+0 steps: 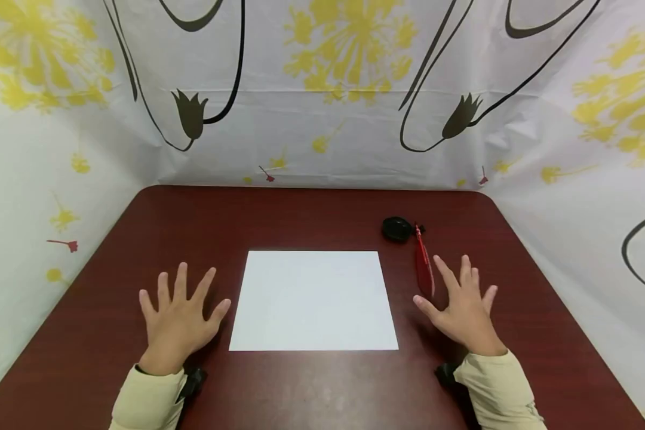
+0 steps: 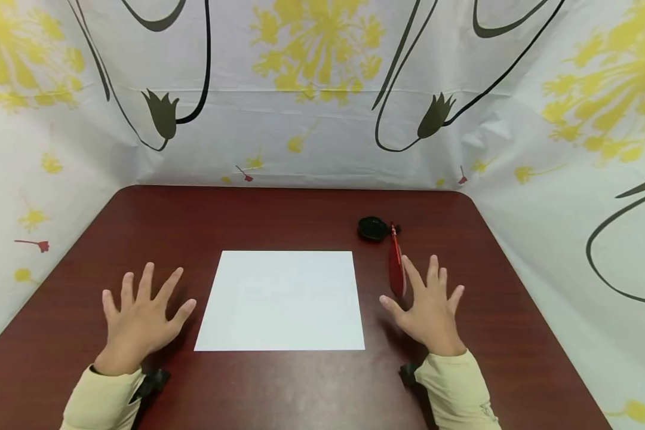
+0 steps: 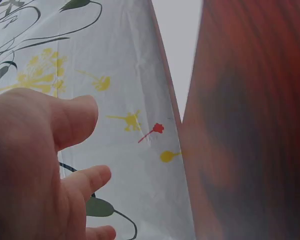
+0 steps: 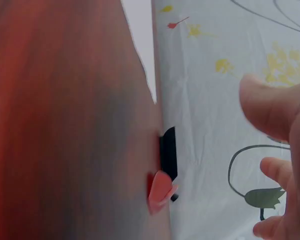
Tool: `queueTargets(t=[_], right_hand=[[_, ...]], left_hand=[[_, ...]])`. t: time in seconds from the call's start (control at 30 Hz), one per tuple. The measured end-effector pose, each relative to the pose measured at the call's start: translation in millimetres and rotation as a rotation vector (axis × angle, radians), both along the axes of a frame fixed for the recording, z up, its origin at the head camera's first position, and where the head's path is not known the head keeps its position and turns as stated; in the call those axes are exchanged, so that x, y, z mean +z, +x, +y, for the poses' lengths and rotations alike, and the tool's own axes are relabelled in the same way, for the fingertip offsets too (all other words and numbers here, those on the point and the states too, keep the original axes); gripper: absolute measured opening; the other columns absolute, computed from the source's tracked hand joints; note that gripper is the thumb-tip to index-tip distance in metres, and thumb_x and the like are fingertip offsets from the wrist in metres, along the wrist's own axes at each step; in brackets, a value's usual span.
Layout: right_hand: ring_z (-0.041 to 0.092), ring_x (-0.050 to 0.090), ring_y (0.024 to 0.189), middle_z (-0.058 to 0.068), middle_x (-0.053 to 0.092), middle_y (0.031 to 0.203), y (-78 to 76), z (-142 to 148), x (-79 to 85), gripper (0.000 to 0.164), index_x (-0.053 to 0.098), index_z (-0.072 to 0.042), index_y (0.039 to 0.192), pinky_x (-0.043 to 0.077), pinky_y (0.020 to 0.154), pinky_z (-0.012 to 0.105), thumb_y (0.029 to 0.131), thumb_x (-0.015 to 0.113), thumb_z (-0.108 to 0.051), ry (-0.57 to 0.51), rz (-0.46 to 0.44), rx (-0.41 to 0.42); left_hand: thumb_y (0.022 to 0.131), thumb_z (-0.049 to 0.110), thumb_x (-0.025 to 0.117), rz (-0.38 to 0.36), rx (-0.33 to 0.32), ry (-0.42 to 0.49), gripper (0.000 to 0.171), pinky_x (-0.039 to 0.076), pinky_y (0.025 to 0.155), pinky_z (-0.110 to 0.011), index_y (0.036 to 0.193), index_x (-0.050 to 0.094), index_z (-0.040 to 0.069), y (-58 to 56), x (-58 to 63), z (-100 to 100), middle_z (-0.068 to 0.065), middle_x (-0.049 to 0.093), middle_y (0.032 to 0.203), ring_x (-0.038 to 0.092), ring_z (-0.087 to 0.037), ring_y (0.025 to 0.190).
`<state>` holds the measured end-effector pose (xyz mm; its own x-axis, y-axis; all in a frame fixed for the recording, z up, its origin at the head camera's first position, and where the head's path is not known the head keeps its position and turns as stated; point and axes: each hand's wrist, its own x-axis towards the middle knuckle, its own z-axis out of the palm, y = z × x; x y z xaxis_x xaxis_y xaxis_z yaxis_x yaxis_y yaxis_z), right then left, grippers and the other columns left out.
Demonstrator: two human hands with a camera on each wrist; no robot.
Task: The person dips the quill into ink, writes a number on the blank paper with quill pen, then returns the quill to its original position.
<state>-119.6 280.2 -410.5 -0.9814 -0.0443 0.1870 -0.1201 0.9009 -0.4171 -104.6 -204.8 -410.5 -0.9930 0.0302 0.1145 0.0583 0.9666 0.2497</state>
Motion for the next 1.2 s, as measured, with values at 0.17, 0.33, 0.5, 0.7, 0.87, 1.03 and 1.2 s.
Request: queueTargets(t=[0.17,0.33,0.5,0.7,0.87,1.03,1.2], right_hand=[[0.057,0.022,0.134,0.035,0.016,0.152,-10.5,1.8,7.6,0.078,0.032,-0.006,0.149,0.013,0.099,0.075,0.089,0.068,-0.039,-0.137,0.018,0.058],[0.05,0.045,0.123,0.032,0.045,0.137,-21.6,8.3,16.1,0.062,0.044,0.0,0.14,0.038,0.093,0.065,0.091,0.069,-0.029,-0.164,0.053,0.084],[0.045,0.059,0.108,0.03,0.057,0.123,-37.7,17.4,21.3,0.05,0.05,0.0,0.133,0.046,0.086,0.06,0.093,0.066,-0.026,-0.201,0.035,0.12],[0.041,0.061,0.106,0.026,0.059,0.119,-62.5,34.4,21.9,0.044,0.051,-0.001,0.13,0.047,0.085,0.057,0.095,0.064,-0.025,-0.178,0.0,0.171],[0.04,0.062,0.103,0.025,0.061,0.116,-84.1,38.0,24.9,0.039,0.053,-0.001,0.127,0.048,0.083,0.056,0.094,0.065,-0.018,-0.123,0.002,0.227],[0.039,0.062,0.101,0.025,0.062,0.113,-98.5,39.9,25.5,0.036,0.055,0.001,0.125,0.049,0.082,0.056,0.093,0.065,-0.012,-0.074,-0.013,0.228],[0.037,0.062,0.099,0.024,0.063,0.109,-115.2,44.1,15.4,0.036,0.055,0.002,0.126,0.05,0.081,0.054,0.093,0.063,-0.011,-0.01,-0.027,0.246]], left_hand=[[0.09,0.058,0.056,-0.046,-0.029,0.072,0.076,0.002,0.099,-0.075,0.15,0.034,0.017,-0.5,2.0,8.7,-0.028,0.017,0.153,0.012,-0.057,0.135],[0.088,0.048,0.067,-0.134,-0.071,0.178,0.079,0.009,0.099,-0.074,0.15,0.034,0.013,0.3,-0.3,21.2,-0.028,0.025,0.151,0.018,-0.055,0.134],[0.086,0.046,0.07,-0.209,-0.115,0.193,0.08,0.014,0.1,-0.074,0.149,0.036,0.011,2.1,-4.6,33.0,-0.029,0.03,0.149,0.024,-0.053,0.134],[0.083,0.041,0.074,-0.228,-0.183,0.196,0.081,0.017,0.101,-0.073,0.148,0.037,0.01,2.5,-10.3,38.2,-0.029,0.029,0.15,0.025,-0.054,0.134],[0.082,0.038,0.077,-0.263,-0.223,0.225,0.082,0.016,0.102,-0.071,0.148,0.038,0.01,1.7,-12.6,34.1,-0.027,0.026,0.152,0.021,-0.055,0.135],[0.081,0.04,0.078,-0.292,-0.258,0.212,0.081,0.015,0.102,-0.072,0.148,0.041,0.012,0.5,-13.3,34.3,-0.024,0.027,0.153,0.019,-0.055,0.136],[0.081,0.041,0.077,-0.308,-0.26,0.191,0.079,0.013,0.102,-0.072,0.147,0.042,0.014,1.9,-15.2,35.1,-0.022,0.027,0.153,0.016,-0.054,0.137]])
